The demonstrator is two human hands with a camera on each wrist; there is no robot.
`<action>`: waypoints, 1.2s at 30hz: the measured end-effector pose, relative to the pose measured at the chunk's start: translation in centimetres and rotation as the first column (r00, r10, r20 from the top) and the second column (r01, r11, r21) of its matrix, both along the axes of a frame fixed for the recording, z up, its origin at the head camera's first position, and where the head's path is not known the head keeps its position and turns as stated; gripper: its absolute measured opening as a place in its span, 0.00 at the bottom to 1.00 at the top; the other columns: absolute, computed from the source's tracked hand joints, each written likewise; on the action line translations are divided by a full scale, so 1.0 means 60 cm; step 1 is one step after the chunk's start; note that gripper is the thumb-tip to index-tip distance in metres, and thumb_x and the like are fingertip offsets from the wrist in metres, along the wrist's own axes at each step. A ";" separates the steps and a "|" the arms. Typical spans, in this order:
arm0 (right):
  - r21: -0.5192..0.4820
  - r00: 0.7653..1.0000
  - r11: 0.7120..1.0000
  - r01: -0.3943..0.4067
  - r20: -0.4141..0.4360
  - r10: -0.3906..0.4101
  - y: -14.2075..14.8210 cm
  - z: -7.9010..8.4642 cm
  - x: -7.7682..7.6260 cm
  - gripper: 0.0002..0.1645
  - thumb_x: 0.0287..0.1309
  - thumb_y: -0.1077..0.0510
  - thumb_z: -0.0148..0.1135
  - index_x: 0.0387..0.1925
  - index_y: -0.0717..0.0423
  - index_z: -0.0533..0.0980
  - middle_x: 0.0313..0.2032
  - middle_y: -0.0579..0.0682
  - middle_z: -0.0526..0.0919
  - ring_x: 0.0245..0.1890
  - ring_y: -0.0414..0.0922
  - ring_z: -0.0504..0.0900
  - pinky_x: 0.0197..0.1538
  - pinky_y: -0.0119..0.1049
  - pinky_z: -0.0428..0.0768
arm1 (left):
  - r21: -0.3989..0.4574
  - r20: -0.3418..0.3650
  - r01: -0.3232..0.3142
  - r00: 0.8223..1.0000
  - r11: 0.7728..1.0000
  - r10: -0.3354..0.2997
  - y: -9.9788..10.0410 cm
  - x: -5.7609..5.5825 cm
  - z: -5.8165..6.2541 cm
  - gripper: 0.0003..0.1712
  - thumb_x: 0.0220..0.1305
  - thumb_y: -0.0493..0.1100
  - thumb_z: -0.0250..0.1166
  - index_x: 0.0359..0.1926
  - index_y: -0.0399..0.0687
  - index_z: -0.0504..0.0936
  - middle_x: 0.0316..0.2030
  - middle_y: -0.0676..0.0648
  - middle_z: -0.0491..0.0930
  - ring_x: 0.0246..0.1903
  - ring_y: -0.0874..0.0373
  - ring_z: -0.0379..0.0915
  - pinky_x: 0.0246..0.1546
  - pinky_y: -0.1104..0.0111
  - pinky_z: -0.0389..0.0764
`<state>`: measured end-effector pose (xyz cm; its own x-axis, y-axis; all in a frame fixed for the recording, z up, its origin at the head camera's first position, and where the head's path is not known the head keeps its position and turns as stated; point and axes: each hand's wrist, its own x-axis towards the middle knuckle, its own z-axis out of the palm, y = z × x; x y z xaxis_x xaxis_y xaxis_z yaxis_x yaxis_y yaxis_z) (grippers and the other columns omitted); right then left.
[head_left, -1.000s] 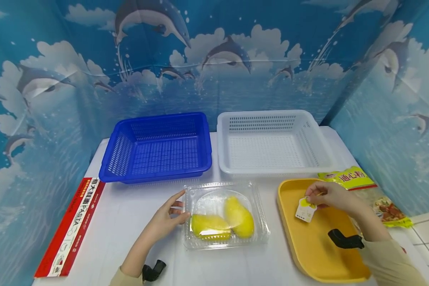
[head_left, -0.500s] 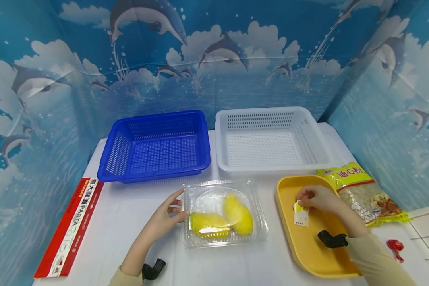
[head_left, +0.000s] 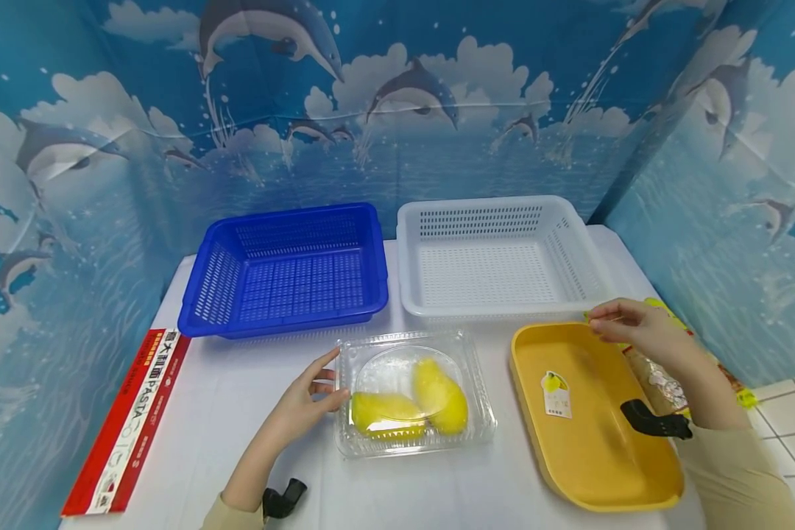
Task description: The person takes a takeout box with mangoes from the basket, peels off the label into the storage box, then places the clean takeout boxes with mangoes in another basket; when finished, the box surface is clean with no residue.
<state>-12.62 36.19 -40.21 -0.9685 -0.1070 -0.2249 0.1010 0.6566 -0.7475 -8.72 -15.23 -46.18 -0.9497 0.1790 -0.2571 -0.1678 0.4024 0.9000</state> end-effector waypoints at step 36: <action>-0.041 0.961 0.966 0.254 0.128 -0.247 0.060 -0.013 -0.104 0.47 0.69 0.37 0.50 0.75 0.63 0.51 0.67 0.70 0.60 0.30 0.23 0.78 0.43 0.29 0.85 | 0.002 -0.042 -0.031 0.999 1.000 0.031 0.001 -0.002 -0.011 0.42 0.60 0.41 0.71 0.73 0.57 0.64 0.50 0.40 0.74 0.39 0.55 0.77 0.35 0.66 0.87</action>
